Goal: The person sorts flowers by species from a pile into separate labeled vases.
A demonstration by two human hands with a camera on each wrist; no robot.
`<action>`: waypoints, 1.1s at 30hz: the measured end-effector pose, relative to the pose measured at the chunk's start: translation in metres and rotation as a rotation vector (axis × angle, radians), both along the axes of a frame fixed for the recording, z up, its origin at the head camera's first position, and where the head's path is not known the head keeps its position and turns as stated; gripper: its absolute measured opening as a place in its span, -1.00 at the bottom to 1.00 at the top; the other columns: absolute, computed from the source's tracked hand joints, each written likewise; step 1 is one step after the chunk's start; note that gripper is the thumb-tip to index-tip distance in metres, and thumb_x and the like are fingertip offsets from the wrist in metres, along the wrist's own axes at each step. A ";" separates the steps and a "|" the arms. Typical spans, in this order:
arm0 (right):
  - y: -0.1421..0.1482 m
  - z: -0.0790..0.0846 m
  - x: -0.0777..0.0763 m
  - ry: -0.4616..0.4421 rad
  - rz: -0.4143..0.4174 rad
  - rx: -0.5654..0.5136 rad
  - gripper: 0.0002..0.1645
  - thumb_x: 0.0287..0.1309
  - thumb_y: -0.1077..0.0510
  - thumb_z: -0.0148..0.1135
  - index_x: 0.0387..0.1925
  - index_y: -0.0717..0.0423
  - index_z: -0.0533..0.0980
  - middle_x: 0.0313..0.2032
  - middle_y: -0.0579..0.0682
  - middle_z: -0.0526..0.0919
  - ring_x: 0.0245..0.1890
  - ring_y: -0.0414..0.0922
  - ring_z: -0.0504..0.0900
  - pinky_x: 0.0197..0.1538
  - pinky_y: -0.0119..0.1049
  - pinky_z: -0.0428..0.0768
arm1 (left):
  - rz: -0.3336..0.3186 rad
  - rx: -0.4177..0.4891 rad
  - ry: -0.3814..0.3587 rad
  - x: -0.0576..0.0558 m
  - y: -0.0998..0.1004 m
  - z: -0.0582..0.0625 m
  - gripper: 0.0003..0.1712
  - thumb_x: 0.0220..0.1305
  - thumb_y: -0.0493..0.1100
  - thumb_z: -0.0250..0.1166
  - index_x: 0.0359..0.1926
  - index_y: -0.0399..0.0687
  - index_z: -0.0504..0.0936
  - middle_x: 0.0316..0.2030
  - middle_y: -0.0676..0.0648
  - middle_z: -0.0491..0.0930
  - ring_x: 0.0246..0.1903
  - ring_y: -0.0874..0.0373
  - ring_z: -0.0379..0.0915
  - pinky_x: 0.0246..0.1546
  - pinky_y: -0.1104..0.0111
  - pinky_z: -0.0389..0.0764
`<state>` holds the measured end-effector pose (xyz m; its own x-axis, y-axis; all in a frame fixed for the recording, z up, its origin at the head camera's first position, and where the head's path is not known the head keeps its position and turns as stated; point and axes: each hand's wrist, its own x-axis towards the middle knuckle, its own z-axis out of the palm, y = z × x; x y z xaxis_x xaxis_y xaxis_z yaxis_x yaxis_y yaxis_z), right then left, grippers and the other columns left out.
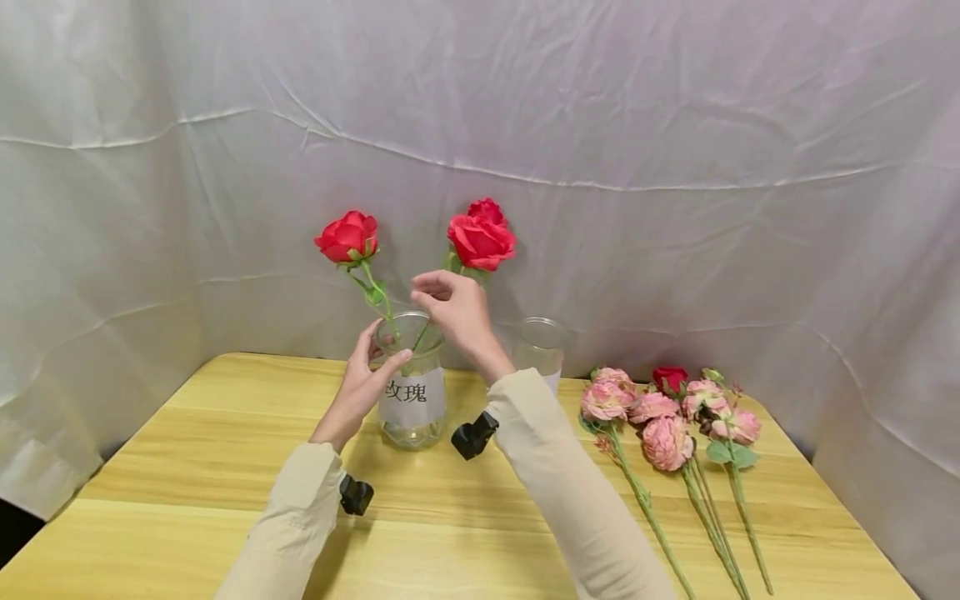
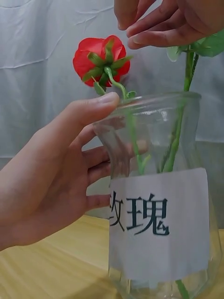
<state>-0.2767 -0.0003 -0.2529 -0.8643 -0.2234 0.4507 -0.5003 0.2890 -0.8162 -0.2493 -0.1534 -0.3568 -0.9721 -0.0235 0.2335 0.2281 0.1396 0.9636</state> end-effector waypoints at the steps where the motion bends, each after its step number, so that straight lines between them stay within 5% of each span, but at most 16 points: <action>1: 0.001 -0.002 0.001 -0.015 0.013 -0.017 -0.76 0.16 0.30 0.30 -0.11 0.31 0.63 -0.25 0.12 0.72 -0.27 -0.05 0.68 -0.33 -0.33 0.62 | 0.000 0.002 0.000 0.000 0.000 0.000 -0.13 0.35 -0.08 0.20 0.51 -0.06 -0.08 0.29 -0.28 0.21 0.28 -0.11 0.10 0.25 0.04 0.19; 17: 0.026 -0.024 0.022 -0.090 0.143 -0.104 -0.74 0.18 0.30 0.27 -0.10 0.35 0.60 -0.30 0.17 0.71 -0.25 0.17 0.66 -0.32 -0.14 0.65 | -0.002 0.011 -0.009 0.000 0.001 -0.002 -0.11 0.36 -0.03 0.18 0.52 -0.02 -0.12 0.34 -0.26 0.17 0.33 -0.10 0.04 0.29 0.04 0.13; 25: 0.051 -0.033 0.032 -0.121 0.128 -0.194 -0.72 0.18 0.29 0.29 -0.09 0.36 0.60 -0.28 0.13 0.70 -0.31 -0.04 0.68 -0.25 0.04 0.63 | 0.009 0.005 -0.018 0.000 0.003 -0.003 -0.09 0.35 -0.03 0.20 0.52 -0.01 -0.12 0.35 -0.25 0.17 0.34 -0.11 0.02 0.31 0.05 0.13; 33: 0.082 -0.041 0.047 -0.100 0.087 -0.208 -0.76 0.20 0.29 0.28 -0.10 0.32 0.61 -0.27 0.19 0.69 -0.35 -0.17 0.65 -0.35 -0.29 0.62 | -0.003 0.011 -0.028 0.004 0.002 -0.001 -0.08 0.35 0.02 0.19 0.53 0.08 -0.15 0.36 -0.22 0.15 0.36 -0.09 -0.02 0.33 0.03 0.07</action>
<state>-0.2295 0.0821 -0.2939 -0.8886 -0.2100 0.4079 -0.4297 0.0694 -0.9003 -0.2454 -0.1517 -0.3573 -0.9783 -0.0228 0.2058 0.2013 0.1284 0.9711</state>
